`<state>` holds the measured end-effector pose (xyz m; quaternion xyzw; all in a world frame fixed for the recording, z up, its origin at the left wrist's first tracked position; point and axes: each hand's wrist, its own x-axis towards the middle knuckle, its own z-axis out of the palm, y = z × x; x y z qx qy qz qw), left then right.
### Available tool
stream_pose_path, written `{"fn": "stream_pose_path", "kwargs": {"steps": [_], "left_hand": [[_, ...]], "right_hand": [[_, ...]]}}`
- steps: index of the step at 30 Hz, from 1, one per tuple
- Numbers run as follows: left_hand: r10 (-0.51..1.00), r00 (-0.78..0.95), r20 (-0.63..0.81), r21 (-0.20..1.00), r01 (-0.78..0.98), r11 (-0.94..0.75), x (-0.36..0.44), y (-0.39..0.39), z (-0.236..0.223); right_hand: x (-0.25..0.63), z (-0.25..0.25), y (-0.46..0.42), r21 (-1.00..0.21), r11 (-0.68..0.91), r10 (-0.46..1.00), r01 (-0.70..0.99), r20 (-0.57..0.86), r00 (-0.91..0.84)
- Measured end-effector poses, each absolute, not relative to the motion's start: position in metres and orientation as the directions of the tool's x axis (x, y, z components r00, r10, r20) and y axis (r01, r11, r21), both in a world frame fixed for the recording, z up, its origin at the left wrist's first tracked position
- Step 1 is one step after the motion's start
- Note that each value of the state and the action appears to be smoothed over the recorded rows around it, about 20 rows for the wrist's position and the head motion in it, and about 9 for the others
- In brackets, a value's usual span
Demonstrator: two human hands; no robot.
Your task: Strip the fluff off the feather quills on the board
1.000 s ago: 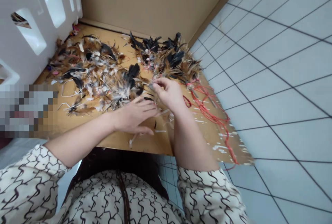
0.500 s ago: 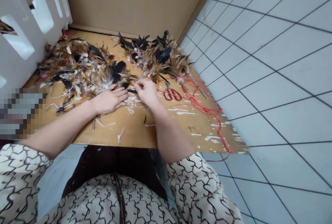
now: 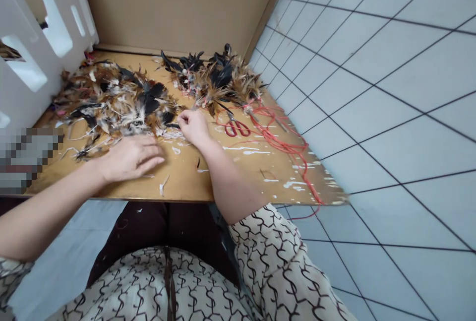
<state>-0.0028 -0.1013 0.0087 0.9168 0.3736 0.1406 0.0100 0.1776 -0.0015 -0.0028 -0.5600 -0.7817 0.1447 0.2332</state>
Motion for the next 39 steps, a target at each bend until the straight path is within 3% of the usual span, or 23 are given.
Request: {"fn": "stream_pose_path", "kwargs": {"steps": [4,13,16,20,26,34,39], "left_hand": [[0.738,0.662,0.13,0.17,0.719,-0.674,0.001,-0.12,-0.002],[0.928,0.358,0.102,-0.056,0.933,-0.354,-0.027,-0.066,0.002],[0.962,0.212,0.169,0.004,0.976,-0.216,-0.024,-0.058,0.013],[0.945,0.108,0.309,0.201,0.964,-0.175,0.003,-0.055,0.029],[0.956,0.063,0.288,0.403,0.897,-0.181,0.053,-0.048,0.032],[0.98,0.148,0.13,0.374,0.909,-0.186,0.058,-0.043,0.0],[0.978,0.169,0.125,0.346,0.916,-0.203,0.056,-0.045,0.004]], "right_hand": [[0.178,-0.001,-0.002,-0.469,0.315,0.948,0.825,0.187,-0.256],[0.182,-0.002,0.002,-0.457,0.295,0.953,0.839,0.202,-0.225],[0.183,-0.004,0.005,-0.494,0.315,0.945,0.81,0.246,-0.217],[0.182,-0.006,0.004,-0.525,0.312,0.945,0.792,0.257,-0.202],[0.184,-0.002,0.003,-0.507,0.269,0.96,0.819,0.211,-0.185],[0.187,-0.014,0.011,-0.529,0.277,0.956,0.802,0.234,-0.176],[0.191,-0.021,0.021,-0.547,0.293,0.946,0.784,0.283,-0.156]]}}
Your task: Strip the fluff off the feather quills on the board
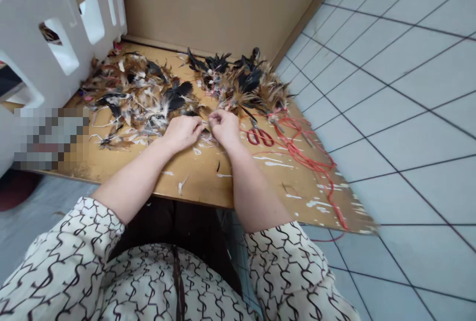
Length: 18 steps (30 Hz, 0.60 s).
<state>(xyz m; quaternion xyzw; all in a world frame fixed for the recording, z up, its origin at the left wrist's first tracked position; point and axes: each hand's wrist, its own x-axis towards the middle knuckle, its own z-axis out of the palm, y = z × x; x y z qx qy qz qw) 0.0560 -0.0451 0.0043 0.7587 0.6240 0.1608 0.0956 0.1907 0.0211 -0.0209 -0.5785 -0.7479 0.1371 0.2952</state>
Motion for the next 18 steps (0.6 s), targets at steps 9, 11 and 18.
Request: {"fn": "stream_pose_path", "kwargs": {"steps": [9,11,18], "left_hand": [[0.943,-0.052,0.327,0.627,0.759,-0.176,0.026,-0.043,0.016],[0.922,-0.162,0.353,0.667,0.734,-0.126,0.0,-0.047,0.023],[0.86,-0.5,0.106,0.462,0.79,0.403,-0.094,-0.078,0.027]], "right_hand": [[0.203,-0.01,0.024,-0.632,0.253,0.946,0.733,0.321,-0.049],[0.206,-0.008,0.024,-0.657,0.263,0.936,0.707,0.352,-0.021],[0.206,-0.006,0.025,-0.688,0.313,0.916,0.655,0.4,-0.017]]}}
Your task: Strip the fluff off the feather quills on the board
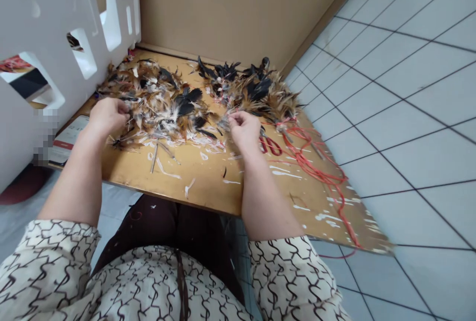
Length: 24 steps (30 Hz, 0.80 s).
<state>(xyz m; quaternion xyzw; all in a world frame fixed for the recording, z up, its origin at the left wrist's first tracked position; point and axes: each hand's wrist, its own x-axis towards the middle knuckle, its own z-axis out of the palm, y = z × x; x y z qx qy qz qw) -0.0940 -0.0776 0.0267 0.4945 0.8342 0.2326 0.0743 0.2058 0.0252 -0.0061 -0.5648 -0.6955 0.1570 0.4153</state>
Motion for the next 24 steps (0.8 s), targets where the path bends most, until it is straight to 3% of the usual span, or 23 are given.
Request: {"fn": "stream_pose_path", "kwargs": {"steps": [2,5,9,13,17,21,24], "left_hand": [[0.867,-0.497,0.025,0.422,0.791,0.442,-0.103,-0.081,0.02],[0.871,-0.491,0.009,0.483,0.765,0.427,-0.104,-0.083,0.013],[0.75,-0.647,0.138,0.743,0.569,0.353,-0.1,-0.085,0.023],[0.596,-0.768,0.234,0.954,0.301,0.013,-0.085,-0.086,0.048],[0.716,-0.646,0.265,0.936,-0.008,-0.353,-0.051,-0.081,0.068],[0.88,-0.423,0.218,0.895,-0.274,-0.353,-0.009,-0.065,0.074],[0.922,-0.308,0.236,0.876,-0.344,-0.34,0.018,-0.05,0.072]], "right_hand": [[0.204,-0.007,0.024,-0.682,0.305,0.918,0.664,0.396,-0.015],[0.202,-0.008,0.023,-0.671,0.298,0.922,0.679,0.386,-0.024],[0.202,-0.007,0.022,-0.669,0.293,0.925,0.683,0.379,-0.026],[0.199,-0.004,0.02,-0.721,0.294,0.931,0.627,0.363,-0.019],[0.194,-0.001,0.016,-0.886,0.269,0.961,0.378,0.275,-0.039],[0.195,0.005,0.008,-0.983,0.182,0.961,0.008,0.177,-0.213],[0.201,0.012,0.001,-0.991,0.081,0.893,-0.109,0.121,-0.433]]}}
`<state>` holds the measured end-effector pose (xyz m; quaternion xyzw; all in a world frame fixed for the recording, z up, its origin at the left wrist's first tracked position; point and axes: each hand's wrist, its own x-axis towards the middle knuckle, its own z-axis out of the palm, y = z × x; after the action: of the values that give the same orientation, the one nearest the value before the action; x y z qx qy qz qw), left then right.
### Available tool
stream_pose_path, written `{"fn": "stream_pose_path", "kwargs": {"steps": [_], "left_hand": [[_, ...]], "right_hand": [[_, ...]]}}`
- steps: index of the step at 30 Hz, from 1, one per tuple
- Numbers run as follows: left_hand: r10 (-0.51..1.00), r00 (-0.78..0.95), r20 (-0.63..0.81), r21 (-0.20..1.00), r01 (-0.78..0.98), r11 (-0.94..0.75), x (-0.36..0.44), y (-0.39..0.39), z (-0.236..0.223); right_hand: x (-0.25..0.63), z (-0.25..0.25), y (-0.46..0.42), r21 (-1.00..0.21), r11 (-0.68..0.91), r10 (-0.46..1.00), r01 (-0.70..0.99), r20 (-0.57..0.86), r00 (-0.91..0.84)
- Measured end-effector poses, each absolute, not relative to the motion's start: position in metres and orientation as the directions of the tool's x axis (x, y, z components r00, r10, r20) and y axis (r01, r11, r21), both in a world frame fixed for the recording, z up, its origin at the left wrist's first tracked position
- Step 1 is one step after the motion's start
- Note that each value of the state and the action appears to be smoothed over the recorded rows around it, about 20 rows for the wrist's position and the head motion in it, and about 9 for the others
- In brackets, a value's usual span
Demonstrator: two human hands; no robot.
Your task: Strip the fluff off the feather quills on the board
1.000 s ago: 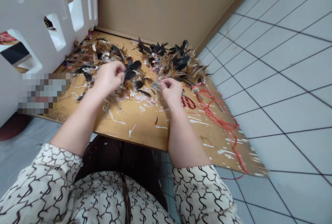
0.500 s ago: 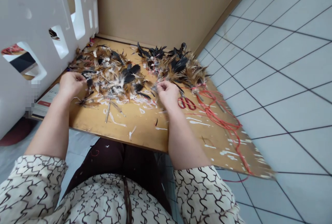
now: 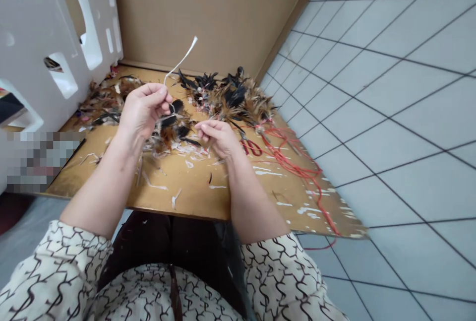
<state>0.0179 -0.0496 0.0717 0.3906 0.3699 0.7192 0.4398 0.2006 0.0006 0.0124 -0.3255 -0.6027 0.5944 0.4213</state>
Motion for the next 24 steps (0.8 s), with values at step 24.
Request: {"fn": "stream_pose_path", "kwargs": {"steps": [24], "left_hand": [[0.983,0.028,0.182,0.864,-0.481,-0.146,0.066,-0.039,0.014]], "right_hand": [[0.193,0.011,-0.004,-0.963,0.056,0.899,-0.265,0.164,-0.407]]}}
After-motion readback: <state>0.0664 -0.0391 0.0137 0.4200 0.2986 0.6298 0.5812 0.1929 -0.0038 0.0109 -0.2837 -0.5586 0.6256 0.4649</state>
